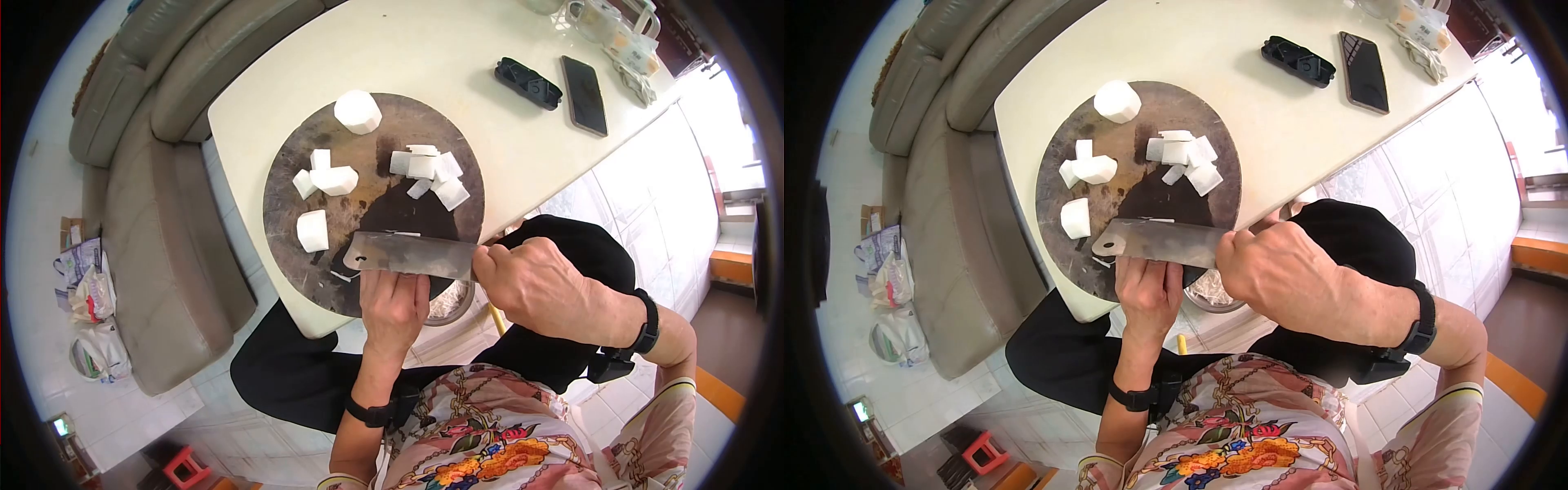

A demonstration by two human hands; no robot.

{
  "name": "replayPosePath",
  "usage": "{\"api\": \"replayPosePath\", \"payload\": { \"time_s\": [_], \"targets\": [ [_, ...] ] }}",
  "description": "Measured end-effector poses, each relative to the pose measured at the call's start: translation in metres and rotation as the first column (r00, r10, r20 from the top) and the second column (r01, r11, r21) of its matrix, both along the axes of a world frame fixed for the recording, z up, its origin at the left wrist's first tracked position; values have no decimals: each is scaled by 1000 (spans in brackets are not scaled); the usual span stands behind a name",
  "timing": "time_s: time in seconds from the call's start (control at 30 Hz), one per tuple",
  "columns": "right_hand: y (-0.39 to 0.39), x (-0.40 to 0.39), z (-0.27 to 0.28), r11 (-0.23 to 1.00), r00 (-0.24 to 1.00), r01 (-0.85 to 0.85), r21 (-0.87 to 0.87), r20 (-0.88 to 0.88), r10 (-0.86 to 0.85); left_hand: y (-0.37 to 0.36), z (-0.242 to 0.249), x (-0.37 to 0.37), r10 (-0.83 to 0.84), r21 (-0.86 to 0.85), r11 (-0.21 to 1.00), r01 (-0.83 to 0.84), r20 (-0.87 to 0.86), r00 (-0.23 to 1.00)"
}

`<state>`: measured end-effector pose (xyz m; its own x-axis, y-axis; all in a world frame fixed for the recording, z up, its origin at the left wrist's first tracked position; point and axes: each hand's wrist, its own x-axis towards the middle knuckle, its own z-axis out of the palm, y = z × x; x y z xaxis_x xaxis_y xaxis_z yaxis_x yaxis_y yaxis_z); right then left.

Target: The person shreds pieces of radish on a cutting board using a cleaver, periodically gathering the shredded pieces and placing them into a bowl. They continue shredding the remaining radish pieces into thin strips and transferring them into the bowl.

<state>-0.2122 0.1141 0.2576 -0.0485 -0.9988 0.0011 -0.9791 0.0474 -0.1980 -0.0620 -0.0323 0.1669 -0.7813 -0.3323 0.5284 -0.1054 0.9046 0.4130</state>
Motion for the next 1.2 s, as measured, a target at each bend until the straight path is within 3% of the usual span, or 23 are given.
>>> {"api": "replayPosePath", "payload": {
  "time_s": [0.2, 0.37, 0.5, 0.7, 0.77, 0.97, 1.2],
  "targets": [
    [-29, 2, -7, 998, 993, -49, -46, 104, 54, 1, -1, 0, -4, 7, 1000, 5, -13, 1000],
    [-21, 4, -8, 997, 991, 8, -79, 134, 3, 0, -1, 0, 3, 3, 1000, -3, -27, 1000],
    [-8, 8, -2, 1000, 999, 11, -12, 52, -10, 1, -3, 2, 2, 19, 1000, -2, -3, 1000],
    [-21, 7, -3, 998, 992, -34, -44, 123, 40, 0, -5, 0, -4, 1, 1000, 4, -42, 999],
    [-26, 17, -8, 1000, 1000, 8, -5, 10, -8, 0, -5, 1, -9, -1, 1000, 9, -52, 999],
    [-13, 14, -12, 992, 992, 53, -113, 118, -39, -1, -6, 2, -11, 13, 1000, 11, -51, 999],
    [-9, 14, -3, 1000, 997, 13, 25, 79, -15, -1, -8, 4, -11, -2, 1000, 11, -40, 999]
  ]
}}
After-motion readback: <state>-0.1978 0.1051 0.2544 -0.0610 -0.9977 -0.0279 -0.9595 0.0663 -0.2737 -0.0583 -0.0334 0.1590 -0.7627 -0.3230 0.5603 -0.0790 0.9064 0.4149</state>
